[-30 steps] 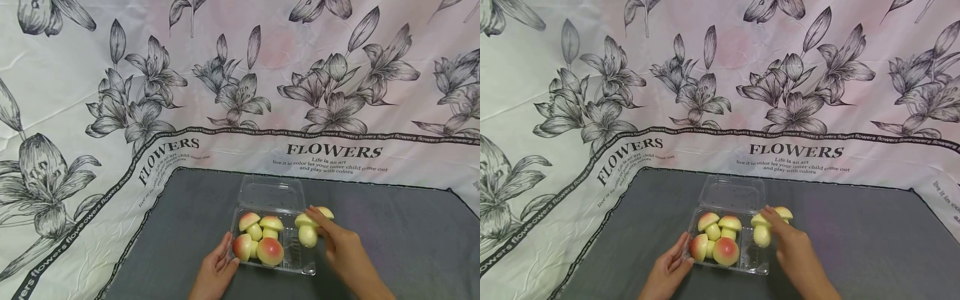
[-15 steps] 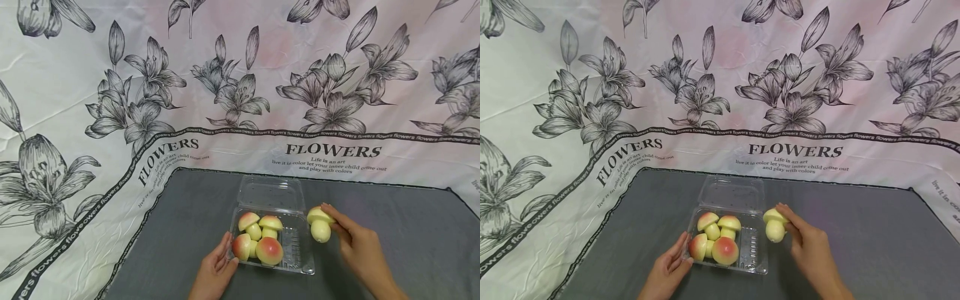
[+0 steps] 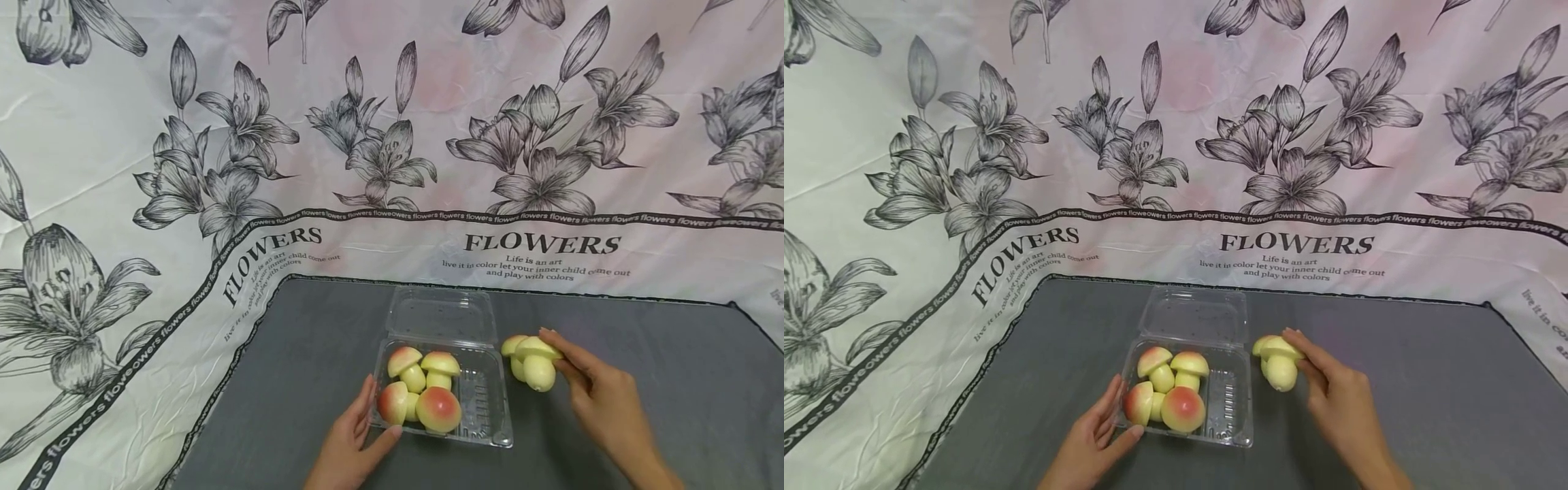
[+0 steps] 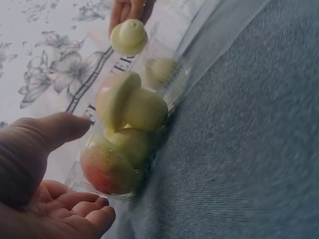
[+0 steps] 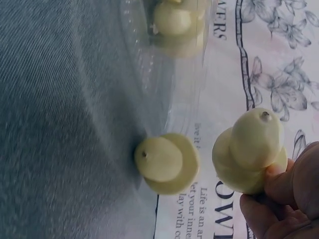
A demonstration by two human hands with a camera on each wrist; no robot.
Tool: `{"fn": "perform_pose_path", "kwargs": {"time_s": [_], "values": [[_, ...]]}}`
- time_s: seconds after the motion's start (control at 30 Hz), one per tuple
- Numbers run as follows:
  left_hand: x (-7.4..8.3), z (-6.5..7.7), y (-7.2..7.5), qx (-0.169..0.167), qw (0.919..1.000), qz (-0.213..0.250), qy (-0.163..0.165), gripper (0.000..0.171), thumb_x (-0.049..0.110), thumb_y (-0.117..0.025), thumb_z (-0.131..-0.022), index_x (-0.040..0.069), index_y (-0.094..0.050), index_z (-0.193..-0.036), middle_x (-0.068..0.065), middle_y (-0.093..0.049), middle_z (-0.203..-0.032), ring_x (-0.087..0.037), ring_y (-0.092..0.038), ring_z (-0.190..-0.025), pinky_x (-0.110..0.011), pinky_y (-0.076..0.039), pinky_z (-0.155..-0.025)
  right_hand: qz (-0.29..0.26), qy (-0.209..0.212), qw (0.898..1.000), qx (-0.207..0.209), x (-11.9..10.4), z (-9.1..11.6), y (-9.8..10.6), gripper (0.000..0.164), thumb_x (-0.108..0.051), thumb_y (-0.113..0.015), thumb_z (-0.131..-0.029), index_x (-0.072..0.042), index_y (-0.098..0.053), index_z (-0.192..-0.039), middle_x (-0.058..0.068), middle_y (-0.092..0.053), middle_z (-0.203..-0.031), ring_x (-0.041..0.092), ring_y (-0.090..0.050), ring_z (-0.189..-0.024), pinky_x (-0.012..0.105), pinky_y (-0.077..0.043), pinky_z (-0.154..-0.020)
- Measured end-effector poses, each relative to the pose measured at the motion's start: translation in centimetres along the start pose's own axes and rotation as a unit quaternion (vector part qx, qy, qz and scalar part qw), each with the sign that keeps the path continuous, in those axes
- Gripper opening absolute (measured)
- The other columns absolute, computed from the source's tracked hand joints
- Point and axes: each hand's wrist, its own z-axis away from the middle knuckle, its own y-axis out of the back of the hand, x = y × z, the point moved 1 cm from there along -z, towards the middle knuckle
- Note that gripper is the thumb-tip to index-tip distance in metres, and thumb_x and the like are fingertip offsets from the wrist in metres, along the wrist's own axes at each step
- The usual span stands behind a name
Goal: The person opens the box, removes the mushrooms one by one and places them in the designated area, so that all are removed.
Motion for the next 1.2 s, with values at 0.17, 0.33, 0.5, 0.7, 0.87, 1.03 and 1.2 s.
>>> {"fn": "perform_pose_path", "kwargs": {"time_s": [0.17, 0.33, 0.5, 0.7, 0.87, 1.03, 1.2], "values": [[0.2, -0.6, 0.0, -0.001, 0.9989, -0.046, -0.004, 0.105, 0.038, -0.079, -0.098, 0.006, -0.011, -0.170, -0.018, -0.023, -0.173, -0.037, -0.024, -0.158, -0.058, -0.030, -0.123, -0.004, -0.013, 1.000, 0.006, 0.9, 0.0, 0.6, 0.056, 0.013, -0.078, -0.089, -0.019, -0.076, -0.135, 0.013, -0.076, -0.124, -0.004, -0.049, -0.063, 0.013, -0.036, -0.047], [-0.1, -1.2, 0.3, -0.009, 0.9978, -0.065, -0.009, 0.113, 0.038, -0.083, -0.094, 0.008, -0.006, -0.171, -0.013, -0.020, -0.175, -0.033, -0.024, -0.159, -0.058, -0.029, -0.125, 0.006, -0.033, 0.999, 0.004, 1.8, 0.1, 1.1, 0.054, 0.010, -0.077, -0.091, -0.020, -0.075, -0.135, 0.009, -0.077, -0.122, -0.004, -0.049, -0.061, 0.013, -0.036, -0.047], [-0.6, -1.9, 0.7, -0.020, 0.9941, -0.105, -0.020, 0.122, 0.040, -0.087, -0.090, 0.011, -0.001, -0.171, -0.010, -0.011, -0.177, -0.031, -0.021, -0.160, -0.056, -0.029, -0.126, 0.022, -0.070, 0.997, -0.015, 2.6, 0.1, 1.5, 0.050, 0.003, -0.075, -0.096, -0.023, -0.073, -0.139, 0.011, -0.077, -0.122, 0.000, -0.050, -0.059, 0.017, -0.036, -0.044], [-1.0, -2.9, 0.9, -0.037, 0.9909, -0.121, -0.046, 0.131, 0.039, -0.092, -0.085, 0.014, 0.004, -0.171, -0.005, -0.002, -0.178, -0.022, -0.014, -0.162, -0.047, -0.025, -0.128, 0.024, -0.102, 0.994, -0.038, 3.8, 0.2, 1.7, 0.047, -0.003, -0.071, -0.101, -0.024, -0.070, -0.143, 0.016, -0.076, -0.124, 0.003, -0.051, -0.055, 0.021, -0.035, -0.039], [-1.5, -3.6, 1.2, -0.064, 0.9924, -0.088, -0.057, 0.136, 0.035, -0.093, -0.085, 0.023, 0.013, -0.169, -0.002, -0.001, -0.178, -0.021, -0.013, -0.162, -0.044, -0.026, -0.127, 0.026, -0.120, 0.991, -0.048, 4.7, 0.0, 1.3, 0.044, -0.007, -0.070, -0.104, -0.025, -0.070, -0.143, 0.017, -0.075, -0.125, 0.004, -0.054, -0.059, 0.023, -0.037, -0.040], [-2.0, -4.0, 1.6, -0.092, 0.9928, -0.048, -0.058, 0.138, 0.031, -0.093, -0.086, 0.029, 0.018, -0.167, -0.002, -0.002, -0.178, -0.023, -0.012, -0.162, -0.044, -0.028, -0.127, 0.031, -0.128, 0.990, -0.048, 5.3, -0.2, 1.2, 0.041, -0.012, -0.071, -0.104, -0.027, -0.071, -0.142, 0.005, -0.077, -0.121, 0.004, -0.051, -0.057, 0.023, -0.037, -0.040], [-2.1, -4.5, 1.9, -0.114, 0.9906, -0.031, -0.069, 0.135, 0.029, -0.092, -0.087, 0.034, 0.017, -0.167, 0.002, 0.002, -0.178, -0.022, -0.010, -0.162, -0.038, -0.028, -0.127, 0.039, -0.129, 0.990, -0.046, 5.6, -0.7, 1.0, 0.040, -0.013, -0.070, -0.105, -0.027, -0.070, -0.143, 0.001, -0.076, -0.118, 0.005, -0.046, -0.052, 0.023, -0.036, -0.039]]}}
